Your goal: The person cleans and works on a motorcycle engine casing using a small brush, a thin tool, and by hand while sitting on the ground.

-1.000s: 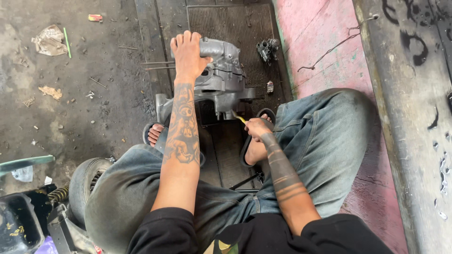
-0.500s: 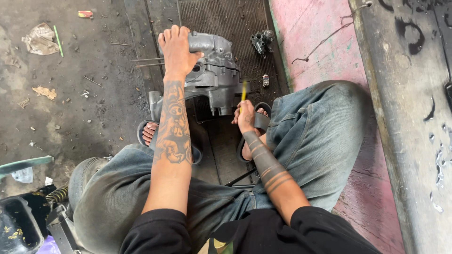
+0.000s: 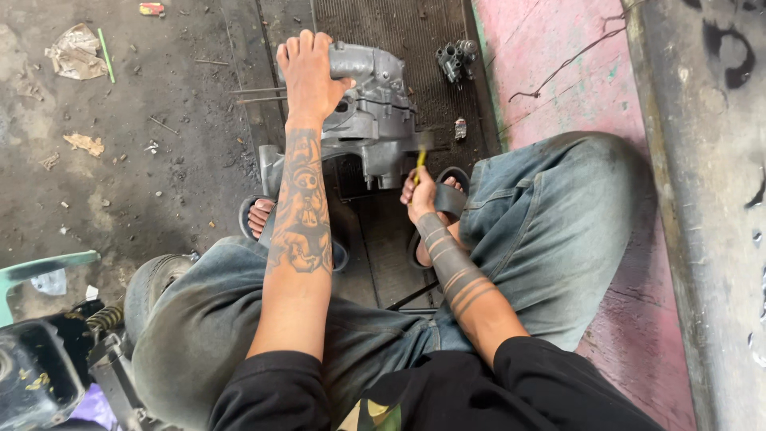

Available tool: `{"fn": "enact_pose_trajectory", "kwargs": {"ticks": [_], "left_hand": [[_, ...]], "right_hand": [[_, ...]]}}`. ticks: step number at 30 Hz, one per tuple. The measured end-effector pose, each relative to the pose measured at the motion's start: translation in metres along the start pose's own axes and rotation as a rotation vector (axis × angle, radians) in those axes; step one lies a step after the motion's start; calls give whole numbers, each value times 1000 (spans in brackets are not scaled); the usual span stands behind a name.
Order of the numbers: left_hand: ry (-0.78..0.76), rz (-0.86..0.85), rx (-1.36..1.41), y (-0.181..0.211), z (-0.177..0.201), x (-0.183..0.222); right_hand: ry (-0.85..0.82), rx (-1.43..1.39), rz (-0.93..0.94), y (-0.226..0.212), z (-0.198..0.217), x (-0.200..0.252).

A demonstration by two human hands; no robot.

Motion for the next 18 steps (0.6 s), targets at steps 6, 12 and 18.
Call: {"fn": "enact_pose_trajectory", "kwargs": {"ticks": [6, 12, 18], "left_hand": [[-40, 32, 5, -2, -2, -1], [8, 8, -18, -1, 0, -1], [-27, 30, 11, -2, -3, -1]], "right_hand": [[29, 949, 240, -27, -55, 79], [72, 1250, 583, -94, -67, 86], [247, 1033, 679, -83, 6, 37]]}}
Point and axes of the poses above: each hand's wrist, its own x-axis away from the middle knuckle, its own z-axis out of the back of the hand, y = z × x, the point moved 10 cm from there along -x, towards the middle knuckle, and after that the axes turned 6 degrees about z, right-handed, at the moved point
